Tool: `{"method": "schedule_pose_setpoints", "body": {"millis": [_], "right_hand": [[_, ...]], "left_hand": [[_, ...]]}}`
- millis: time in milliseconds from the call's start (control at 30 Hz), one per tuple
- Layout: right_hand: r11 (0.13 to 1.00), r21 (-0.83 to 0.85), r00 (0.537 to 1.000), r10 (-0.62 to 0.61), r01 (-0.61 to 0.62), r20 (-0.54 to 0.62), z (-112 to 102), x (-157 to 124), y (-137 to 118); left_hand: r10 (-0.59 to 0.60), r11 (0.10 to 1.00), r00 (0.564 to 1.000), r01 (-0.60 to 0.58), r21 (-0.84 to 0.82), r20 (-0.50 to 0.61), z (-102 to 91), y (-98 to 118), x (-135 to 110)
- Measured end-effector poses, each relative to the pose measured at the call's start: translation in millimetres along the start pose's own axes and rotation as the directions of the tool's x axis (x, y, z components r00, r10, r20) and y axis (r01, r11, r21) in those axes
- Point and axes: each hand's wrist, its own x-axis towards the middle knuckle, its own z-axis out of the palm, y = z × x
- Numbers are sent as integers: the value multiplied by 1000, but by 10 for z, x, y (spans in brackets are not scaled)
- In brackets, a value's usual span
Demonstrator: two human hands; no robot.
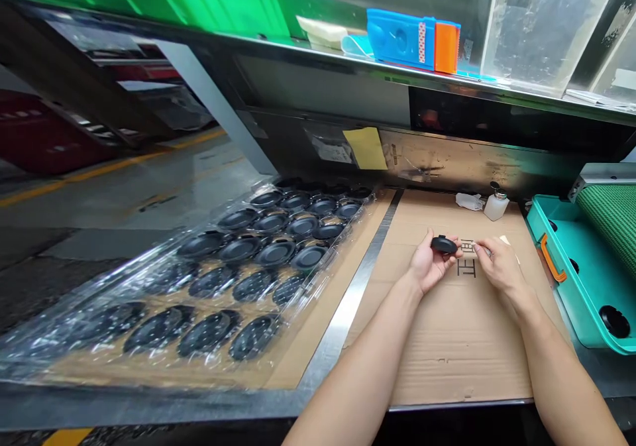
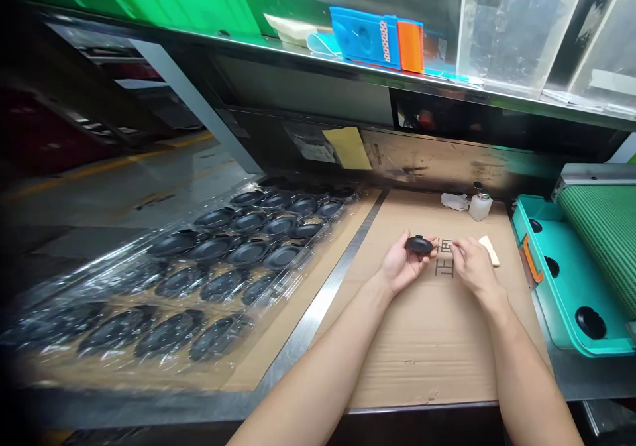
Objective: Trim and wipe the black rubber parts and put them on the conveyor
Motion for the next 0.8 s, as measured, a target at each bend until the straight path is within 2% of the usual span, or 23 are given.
{"method": "schedule_pose_setpoints", "body": {"millis": [67,167,267,367,467,667,800], "right_hand": [[998,53,996,-28,33,-82,22,4,-41],[993,95,996,-62,68,-71,100,-23,-129],[997,16,995,-75,76,-59,179,-57,-185],[994,-93,996,-56,50,-67,206,-69,-187],[990,-126,997,-63,59,-33,193,-66,-170],[997,-14,997,-79,79,-14,166,-47,-143],[999,35,996,-42,39,84,109,-32,-96]], "left_hand": [[3,988,1000,-6,153,23,1,-117,26],[25,938,995,-56,341,97,17,-304,43],[89,878,988,-137,458,124,25,-418,41],[116,840,985,-164,517,125,10,-439,42],[101,816,988,-149,558,116,-4,-424,41],[73,792,994,-110,601,87,7,-396,13],[54,768,994,-105,631,100,-10,-383,30]]}}
